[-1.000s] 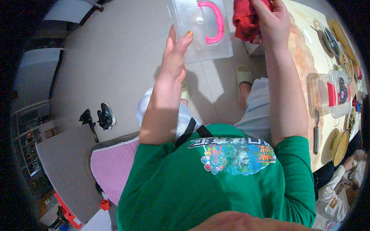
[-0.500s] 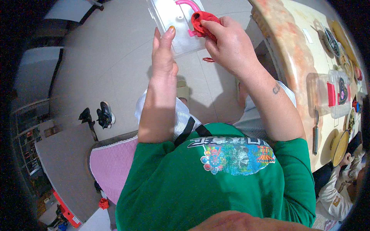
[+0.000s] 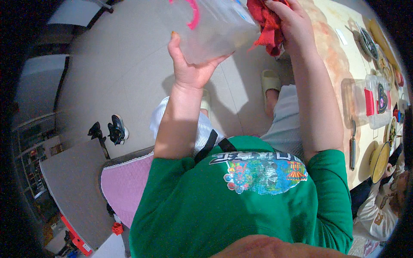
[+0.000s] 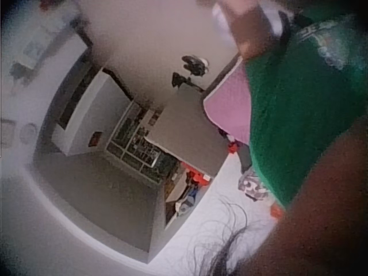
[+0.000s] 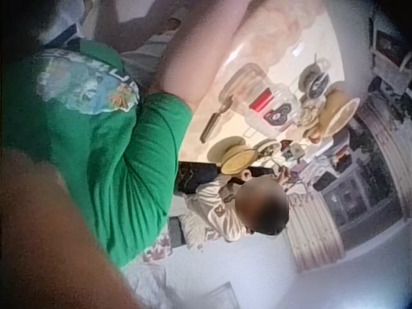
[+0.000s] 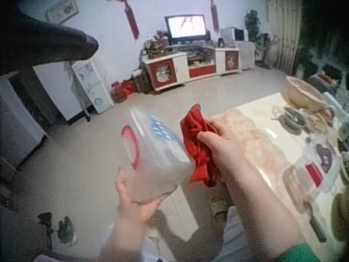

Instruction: The person cleans a clear plastic container with a red cloth, wiping the exterior and interior surfaces. They open the container, remove a small item, and continue wiping before closing the lid.

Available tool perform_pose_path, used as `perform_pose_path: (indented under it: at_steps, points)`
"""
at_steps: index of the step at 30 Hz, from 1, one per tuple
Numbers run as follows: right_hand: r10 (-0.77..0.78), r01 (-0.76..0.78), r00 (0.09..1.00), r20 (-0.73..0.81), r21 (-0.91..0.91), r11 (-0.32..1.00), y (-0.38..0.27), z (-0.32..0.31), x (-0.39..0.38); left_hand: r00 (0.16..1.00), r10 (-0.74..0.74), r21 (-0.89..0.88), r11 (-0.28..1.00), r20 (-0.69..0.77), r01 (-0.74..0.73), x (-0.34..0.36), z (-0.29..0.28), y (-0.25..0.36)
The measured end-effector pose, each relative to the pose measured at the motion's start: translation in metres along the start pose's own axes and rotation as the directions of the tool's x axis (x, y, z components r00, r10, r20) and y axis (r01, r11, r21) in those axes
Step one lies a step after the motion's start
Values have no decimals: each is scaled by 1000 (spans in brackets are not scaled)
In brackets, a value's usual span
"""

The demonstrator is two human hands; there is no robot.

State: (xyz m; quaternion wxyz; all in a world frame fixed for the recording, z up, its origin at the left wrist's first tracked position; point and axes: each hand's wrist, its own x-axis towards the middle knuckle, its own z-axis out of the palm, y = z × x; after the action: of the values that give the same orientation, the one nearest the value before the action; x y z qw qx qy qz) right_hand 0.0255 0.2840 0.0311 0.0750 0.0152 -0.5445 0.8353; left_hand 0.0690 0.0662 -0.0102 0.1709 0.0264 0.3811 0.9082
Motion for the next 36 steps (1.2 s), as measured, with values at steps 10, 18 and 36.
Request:
perform_pose_path:
  at_steps: [10,18,36]
  points:
    - [-573,666,711,407,-653,362,35,62,-69,998,-46,-361,931,38,57,5,-11,-14]
    - [-557,454,803,212,-823,342,43,29,-19,993,-11,-165,986,-119,-9,2,15,-25]
    - [-436,424,868,236,-810,406,69,50,-60,980,112,-84,988,-162,-127,8,-2,-11]
